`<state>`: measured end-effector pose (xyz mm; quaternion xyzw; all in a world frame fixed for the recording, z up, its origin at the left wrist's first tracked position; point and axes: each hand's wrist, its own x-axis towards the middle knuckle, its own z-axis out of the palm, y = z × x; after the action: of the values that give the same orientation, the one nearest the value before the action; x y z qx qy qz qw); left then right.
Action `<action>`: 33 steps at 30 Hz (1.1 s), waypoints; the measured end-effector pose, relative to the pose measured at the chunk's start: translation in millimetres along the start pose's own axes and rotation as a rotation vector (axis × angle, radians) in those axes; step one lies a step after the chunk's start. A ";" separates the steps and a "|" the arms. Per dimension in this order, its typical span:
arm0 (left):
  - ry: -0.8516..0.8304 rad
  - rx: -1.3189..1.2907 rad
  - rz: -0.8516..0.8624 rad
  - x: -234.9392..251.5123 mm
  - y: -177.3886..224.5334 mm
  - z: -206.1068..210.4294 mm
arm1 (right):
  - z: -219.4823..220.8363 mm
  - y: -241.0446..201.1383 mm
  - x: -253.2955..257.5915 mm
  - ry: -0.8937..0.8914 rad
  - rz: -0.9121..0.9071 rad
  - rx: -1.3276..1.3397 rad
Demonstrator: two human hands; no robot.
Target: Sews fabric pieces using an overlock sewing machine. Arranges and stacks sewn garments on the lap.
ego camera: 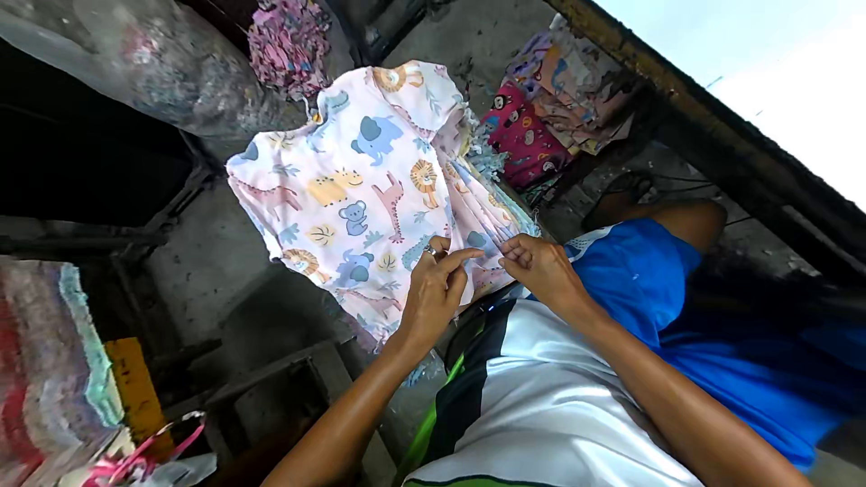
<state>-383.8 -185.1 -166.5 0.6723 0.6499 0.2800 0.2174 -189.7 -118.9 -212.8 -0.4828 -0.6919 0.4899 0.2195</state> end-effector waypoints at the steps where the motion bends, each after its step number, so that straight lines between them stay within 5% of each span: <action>1: 0.011 0.046 0.047 0.9 6.0 -6.7 | -4.4 -2.7 -0.4 -0.016 -0.014 -0.002; 4: 0.052 0.168 0.123 4.3 25.7 -31.0 | -20.2 -12.0 -2.2 0.005 -0.074 -0.023; 8: -0.064 0.194 -0.026 7.2 30.3 -28.0 | -28.9 -27.2 -9.2 0.028 -0.089 -0.056; 15: -0.045 0.086 -0.143 13.4 16.5 -11.8 | -9.4 -36.6 -27.8 -0.232 -0.245 0.003; 23: 0.122 -0.085 -0.236 5.3 12.8 -29.3 | 4.0 -4.8 24.1 0.099 -0.247 -0.202; 29: 0.022 -0.016 -0.115 1.7 12.0 -18.9 | 9.3 -7.4 20.5 0.097 -0.085 -0.237; 33: -0.035 0.082 -0.081 5.8 10.1 -7.9 | -0.4 -10.0 7.2 0.083 -0.149 -0.160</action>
<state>-381.4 -180.5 -153.3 0.6585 0.6837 0.2324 0.2120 -197.1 -113.0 -204.9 -0.4660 -0.7531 0.3948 0.2445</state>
